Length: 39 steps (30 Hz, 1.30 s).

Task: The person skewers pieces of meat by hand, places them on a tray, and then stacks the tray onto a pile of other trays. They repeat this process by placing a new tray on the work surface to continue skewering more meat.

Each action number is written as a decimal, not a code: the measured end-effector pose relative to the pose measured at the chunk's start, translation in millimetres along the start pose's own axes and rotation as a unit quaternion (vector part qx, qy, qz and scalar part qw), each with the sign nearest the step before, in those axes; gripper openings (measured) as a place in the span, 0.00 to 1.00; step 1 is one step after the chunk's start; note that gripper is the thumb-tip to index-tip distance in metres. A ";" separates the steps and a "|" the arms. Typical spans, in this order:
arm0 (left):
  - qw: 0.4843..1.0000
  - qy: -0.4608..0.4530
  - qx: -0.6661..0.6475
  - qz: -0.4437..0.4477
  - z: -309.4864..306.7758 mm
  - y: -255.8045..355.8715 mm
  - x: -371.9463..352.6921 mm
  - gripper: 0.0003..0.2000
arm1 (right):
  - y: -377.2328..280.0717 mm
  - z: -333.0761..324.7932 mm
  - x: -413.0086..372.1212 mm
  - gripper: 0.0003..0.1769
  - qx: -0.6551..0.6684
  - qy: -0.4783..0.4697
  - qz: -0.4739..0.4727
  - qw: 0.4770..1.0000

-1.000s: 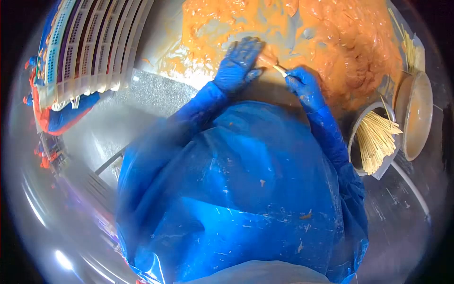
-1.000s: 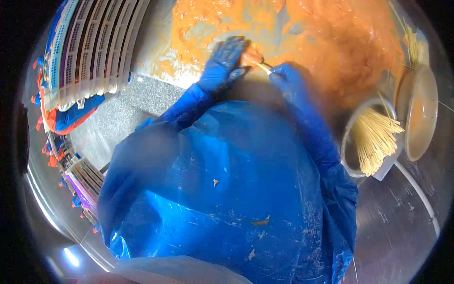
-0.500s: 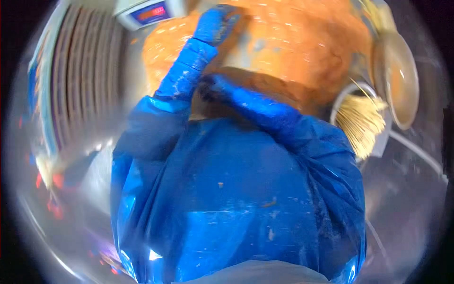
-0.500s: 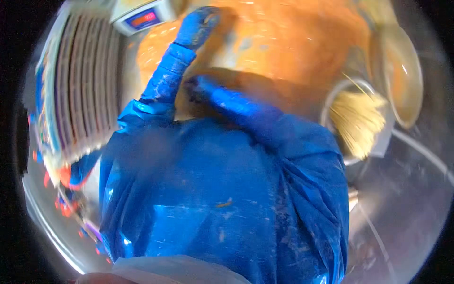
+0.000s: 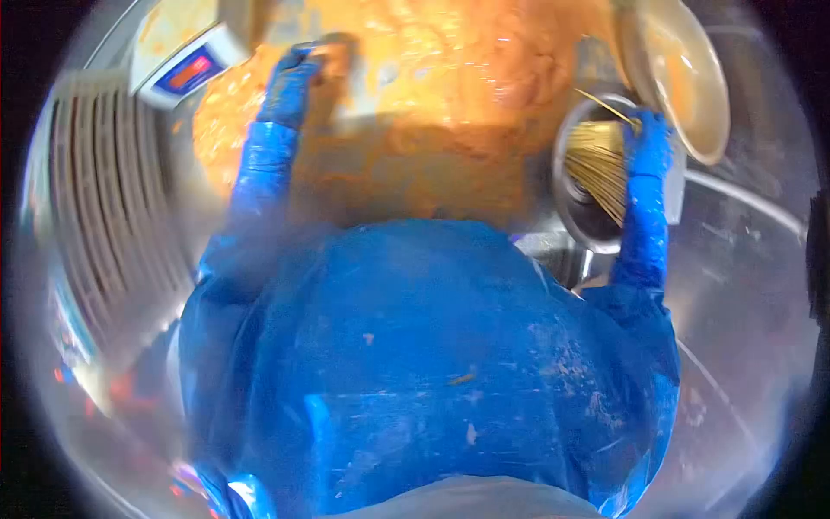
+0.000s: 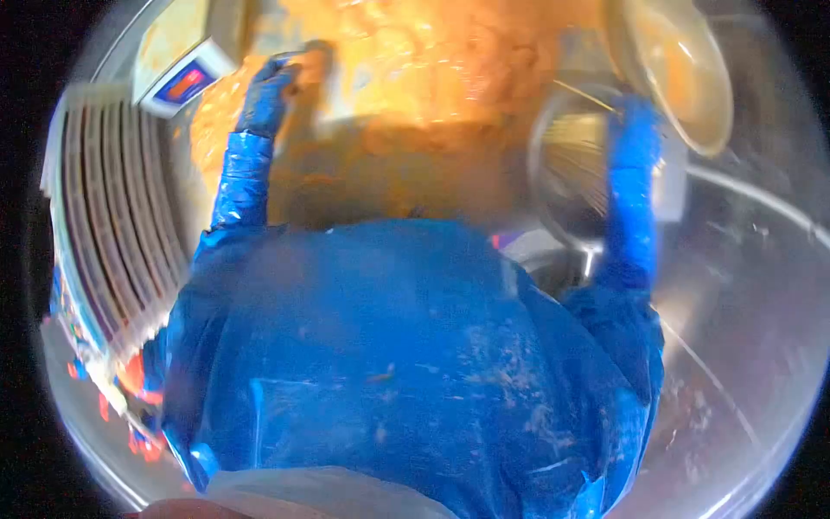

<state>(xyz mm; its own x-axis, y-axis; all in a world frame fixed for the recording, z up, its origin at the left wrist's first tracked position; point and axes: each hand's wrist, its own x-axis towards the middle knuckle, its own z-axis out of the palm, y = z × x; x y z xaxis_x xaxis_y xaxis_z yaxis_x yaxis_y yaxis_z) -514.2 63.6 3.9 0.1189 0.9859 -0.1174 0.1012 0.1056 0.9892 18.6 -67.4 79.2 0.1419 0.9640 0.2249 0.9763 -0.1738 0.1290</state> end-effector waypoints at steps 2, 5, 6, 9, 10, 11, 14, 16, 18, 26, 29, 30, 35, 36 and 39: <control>0.995 -0.063 0.058 -0.048 5.1 25.3 -35.9 0.13 | 27.1 37.5 0.3 0.14 -0.010 0.002 -0.028 1.000; 0.996 -0.032 0.083 -0.031 -11.0 -4.9 -67.8 0.16 | 32.2 39.0 -7.9 0.12 0.045 0.092 -0.088 0.991; 0.987 0.026 0.155 0.011 -6.5 5.4 -84.3 0.16 | 45.9 25.6 -1.9 0.11 0.042 0.101 -0.101 0.989; 0.947 0.054 0.280 0.148 -1.6 -3.8 -114.7 0.15 | 28.9 0.1 13.1 0.12 0.071 0.054 -0.070 0.994; 0.910 0.019 0.328 0.252 -1.2 -8.4 -121.0 0.14 | 10.8 -9.5 11.6 0.13 0.097 0.005 -0.017 0.995; 0.911 0.023 0.329 0.249 2.7 -14.5 -124.5 0.14 | -17.3 -14.9 4.9 0.13 0.098 0.003 -0.023 0.995; 0.880 0.020 0.444 0.167 4.0 -16.9 -141.1 0.14 | -66.3 28.3 -30.6 0.18 0.211 -0.123 -0.122 0.962; 0.871 0.020 0.446 0.205 14.2 -2.8 -141.1 0.13 | -154.2 5.9 -63.9 0.18 0.260 0.004 -0.337 0.905; 0.826 -0.012 0.468 0.314 22.3 -8.5 -136.3 0.12 | -211.0 -28.2 -91.7 0.16 0.379 -0.274 -0.154 0.871; 0.806 -0.026 0.491 0.330 40.9 -14.7 -126.3 0.21 | -206.5 17.5 -120.5 0.07 0.528 -0.193 -0.089 0.822; 0.816 -0.085 0.482 0.306 30.8 -22.3 -117.1 0.24 | -204.4 21.5 -124.8 0.07 0.494 -0.220 -0.078 0.838; 0.776 -0.129 0.564 0.252 33.6 -20.1 -118.4 0.25 | -202.5 33.2 -128.0 0.07 0.492 -0.225 -0.087 0.837; 0.789 -0.174 0.543 0.230 27.4 -6.4 -109.5 0.21 | -206.6 31.0 -129.4 0.07 0.554 -0.185 -0.053 0.810; 0.883 -0.240 0.382 0.129 26.8 1.4 -108.4 0.19 | -205.1 31.2 -129.3 0.07 0.557 -0.180 -0.027 0.810; 0.924 -0.249 0.289 0.032 16.8 -4.9 -96.4 0.16 | -202.2 30.3 -129.7 0.07 0.559 -0.178 0.008 0.810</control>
<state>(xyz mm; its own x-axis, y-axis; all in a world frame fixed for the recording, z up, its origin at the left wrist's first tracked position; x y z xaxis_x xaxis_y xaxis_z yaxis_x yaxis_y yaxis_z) -509.6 -34.2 8.9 0.5671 0.7912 -0.2288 0.5727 -0.1791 0.8000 -192.2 -151.1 -5.3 -0.0004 0.9948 -0.1014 0.4842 -0.0885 -0.8705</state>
